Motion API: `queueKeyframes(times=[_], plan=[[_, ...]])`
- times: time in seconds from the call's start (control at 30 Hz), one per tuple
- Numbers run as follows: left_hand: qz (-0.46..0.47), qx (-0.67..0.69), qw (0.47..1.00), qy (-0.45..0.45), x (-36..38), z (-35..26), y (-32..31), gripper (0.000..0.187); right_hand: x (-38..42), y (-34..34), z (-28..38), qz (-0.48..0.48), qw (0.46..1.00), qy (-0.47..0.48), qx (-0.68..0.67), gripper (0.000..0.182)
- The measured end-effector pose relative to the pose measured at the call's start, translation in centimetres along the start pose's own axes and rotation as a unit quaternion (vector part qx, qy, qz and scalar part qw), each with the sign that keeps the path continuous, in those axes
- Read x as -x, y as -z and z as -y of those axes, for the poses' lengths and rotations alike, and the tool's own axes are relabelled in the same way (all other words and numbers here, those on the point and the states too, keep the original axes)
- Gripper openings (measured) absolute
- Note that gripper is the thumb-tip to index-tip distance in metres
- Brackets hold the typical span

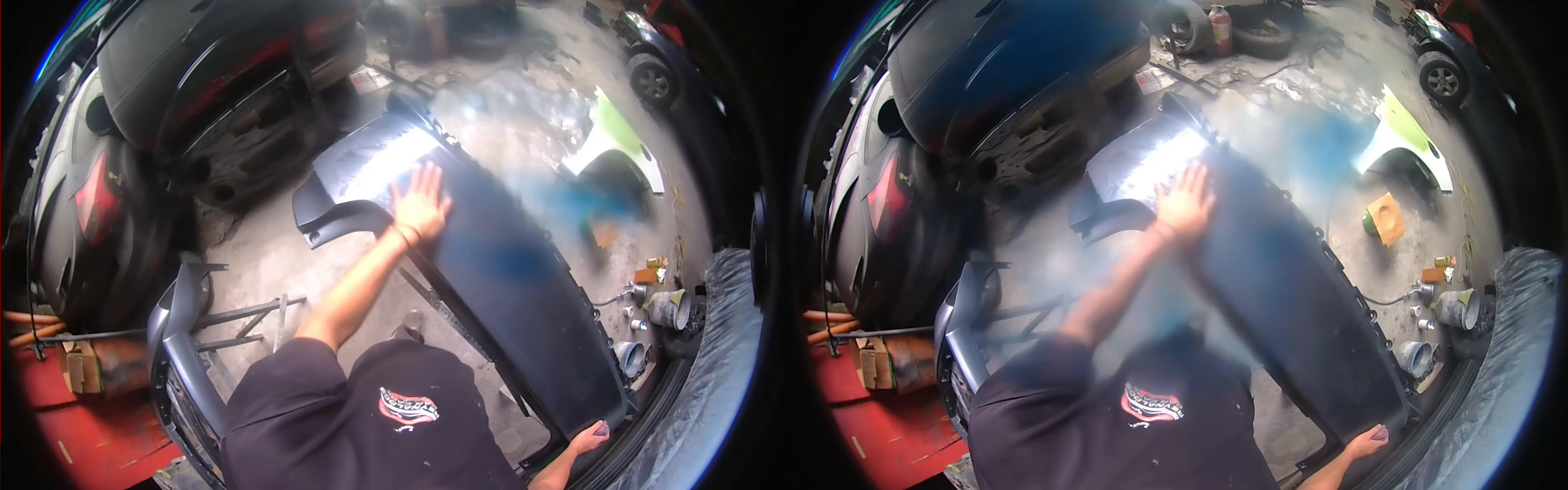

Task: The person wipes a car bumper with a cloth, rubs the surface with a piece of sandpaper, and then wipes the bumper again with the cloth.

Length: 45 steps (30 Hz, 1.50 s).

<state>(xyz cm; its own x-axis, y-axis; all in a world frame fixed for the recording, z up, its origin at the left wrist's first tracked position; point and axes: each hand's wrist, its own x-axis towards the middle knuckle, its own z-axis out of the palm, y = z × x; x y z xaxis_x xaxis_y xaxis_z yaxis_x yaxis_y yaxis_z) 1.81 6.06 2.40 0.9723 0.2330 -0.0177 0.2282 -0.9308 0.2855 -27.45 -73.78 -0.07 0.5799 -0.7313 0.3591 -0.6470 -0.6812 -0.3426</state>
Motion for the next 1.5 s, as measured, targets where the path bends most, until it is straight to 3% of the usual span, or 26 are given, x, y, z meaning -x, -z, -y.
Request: queueKeyframes(times=[0.07, 0.1, 0.2, 0.3, 0.33, 0.53, 0.63, 0.67, 0.8, 0.9, 1.03, 1.1, 1.17, 1.23, 1.37, 1.47, 1.5], plan=[[0.023, -0.02, 0.999, 0.026, -7.0, 4.2, -1.4, 0.081, 0.6, 0.3, 0.5, -0.004, 1.0, 0.006, -0.016, 0.057], [0.062, 0.004, 0.995, 0.081, -9.3, 4.0, 2.3, 0.081, 0.6, 0.3, 0.8, -0.004, 1.0, 0.002, -0.009, 0.057], [0.127, 0.036, 0.976, 0.172, -19.0, 10.5, 0.6, 0.086, 0.6, 0.5, 0.6, -0.002, 1.0, 0.007, -0.014, 0.056], [0.108, 0.067, 0.985, 0.12, -26.5, 18.0, -5.4, 0.08, 0.7, 0.9, 1.1, 0.014, 1.0, 0.005, 0.011, 0.057], [0.12, 0.024, 0.983, 0.134, -23.2, 13.7, -0.6, 0.074, 0.8, 0.5, 0.5, 0.011, 0.999, 0.016, -0.029, 0.055], [0.054, -0.014, 0.997, 0.047, -18.1, 9.0, -0.6, 0.063, 1.0, 0.5, 0.0, 0.009, 1.0, 0.013, -0.006, 0.052], [0.042, -0.043, 0.998, 0.026, -14.6, 3.9, -0.6, 0.061, 0.8, -0.3, -1.0, 0.012, 0.994, -0.013, -0.106, 0.047], [0.048, -0.059, 0.997, 0.012, -12.8, 1.7, 0.0, 0.06, 0.9, 0.0, -0.1, 0.001, 0.998, 0.003, -0.067, 0.046], [0.013, -0.071, 0.997, -0.043, -4.0, -10.3, -1.8, 0.06, 0.6, -1.3, -2.1, -0.021, 0.992, 0.094, -0.082, 0.042], [0.009, -0.067, 0.994, -0.091, 4.6, -21.9, -4.3, 0.058, 1.0, 0.7, 0.6, 0.001, 0.987, 0.037, -0.158, 0.04], [-0.092, -0.017, 0.971, -0.218, 15.5, -36.1, -9.0, 0.055, 1.1, 2.7, 2.1, 0.003, 0.988, 0.074, -0.134, 0.041], [-0.098, 0.018, 0.949, -0.3, 20.7, -43.3, -11.5, 0.056, 1.1, 3.5, 2.2, 0.008, 0.991, 0.076, -0.114, 0.041], [-0.073, 0.103, 0.934, -0.334, 26.3, -50.7, -13.6, 0.058, 1.1, 3.9, 1.9, 0.002, 0.99, 0.092, -0.109, 0.04], [0.006, 0.092, 0.926, -0.365, 30.7, -56.2, -14.4, 0.061, 1.3, 3.4, 0.9, -0.012, 0.985, 0.093, -0.142, 0.04], [0.086, 0.067, 0.913, -0.394, 32.8, -58.6, -12.1, 0.062, 1.4, 3.1, 0.6, -0.018, 0.981, 0.097, -0.168, 0.041], [0.066, 0.06, 0.913, -0.399, 31.1, -54.6, -11.3, 0.064, 1.2, 3.1, 0.6, -0.022, 0.982, 0.109, -0.152, 0.042], [-0.027, 0.057, 0.932, -0.358, 29.9, -51.8, -12.8, 0.065, 1.2, 3.2, 0.8, -0.012, 0.985, 0.097, -0.139, 0.043]])
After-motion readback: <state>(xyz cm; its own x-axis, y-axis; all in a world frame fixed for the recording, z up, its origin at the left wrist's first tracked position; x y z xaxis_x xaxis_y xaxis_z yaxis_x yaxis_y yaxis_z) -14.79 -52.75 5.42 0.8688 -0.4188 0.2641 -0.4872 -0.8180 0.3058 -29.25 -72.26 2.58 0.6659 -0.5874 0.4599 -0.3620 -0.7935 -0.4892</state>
